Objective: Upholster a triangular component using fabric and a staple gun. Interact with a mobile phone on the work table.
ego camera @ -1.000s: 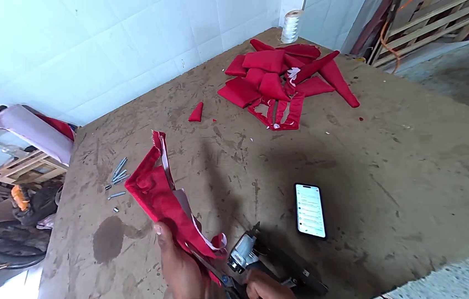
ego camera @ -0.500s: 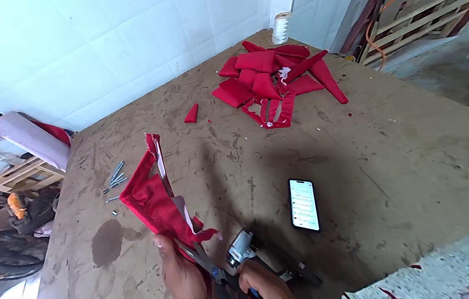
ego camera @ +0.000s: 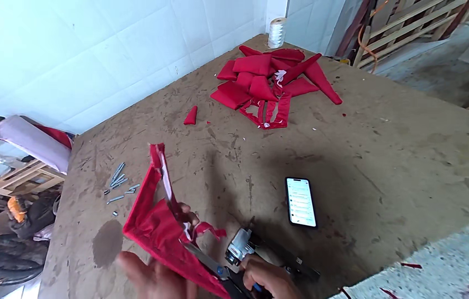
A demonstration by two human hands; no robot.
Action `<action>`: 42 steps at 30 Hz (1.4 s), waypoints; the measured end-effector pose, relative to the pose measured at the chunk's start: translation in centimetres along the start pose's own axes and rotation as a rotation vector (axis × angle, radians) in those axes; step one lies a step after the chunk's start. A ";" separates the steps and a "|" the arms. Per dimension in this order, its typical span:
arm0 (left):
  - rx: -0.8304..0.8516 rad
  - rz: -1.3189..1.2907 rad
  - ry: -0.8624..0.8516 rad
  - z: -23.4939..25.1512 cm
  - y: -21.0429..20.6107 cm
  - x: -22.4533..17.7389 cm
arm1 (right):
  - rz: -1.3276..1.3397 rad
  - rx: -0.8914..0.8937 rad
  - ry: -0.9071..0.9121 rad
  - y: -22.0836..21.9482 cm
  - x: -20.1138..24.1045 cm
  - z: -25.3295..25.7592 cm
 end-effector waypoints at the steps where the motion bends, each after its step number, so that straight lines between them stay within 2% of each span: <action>1: 0.037 -0.056 0.007 0.7 0.2 -0.2 | -0.005 0.011 0.006 -0.1 -0.3 -0.2; 3: 0.072 -0.091 0.025 1.3 0.1 -0.4 | -0.027 0.017 0.010 -0.6 -0.5 -0.3; 10: 0.027 -0.061 -0.007 -0.2 -0.3 0.9 | -0.094 -0.044 -0.019 -1.6 0.8 0.7; 16: 0.089 -0.088 -0.024 -0.6 -0.1 0.6 | -0.052 0.001 0.092 -1.6 1.2 -0.6; 22: 0.094 0.031 -0.098 -0.4 -0.3 0.2 | -0.146 -0.013 0.034 -2.3 1.1 -0.1; 27: -0.062 0.201 -0.198 -1.7 -1.3 -0.7 | -0.181 -0.086 0.050 -2.8 3.0 1.3; 31: -0.017 0.049 -0.147 -1.6 -0.2 0.1 | -0.146 -0.055 0.092 -3.1 3.2 1.3; 33: -0.064 0.091 -0.189 -2.3 0.2 -0.2 | -0.118 -0.045 0.137 -3.2 3.0 1.1; 35: -0.028 0.062 -0.219 -2.0 0.1 -0.3 | -0.107 -0.033 0.157 -3.2 2.9 0.9; 38: 0.017 0.042 -0.194 -1.4 1.6 0.3 | -0.093 -0.026 0.078 -3.0 2.0 0.2; 42: 0.006 0.011 -0.248 -0.4 2.3 -1.1 | -0.112 -0.077 -0.067 -1.9 -0.6 -1.3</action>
Point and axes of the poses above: each hand's wrist, its own z-axis towards the middle knuckle, its own y-axis out of the back of the hand, x = y × z, the point moved 9 cm from there along z, towards the middle knuckle, and after that the axes turned 14 degrees about -y, right-handed, at the moved point
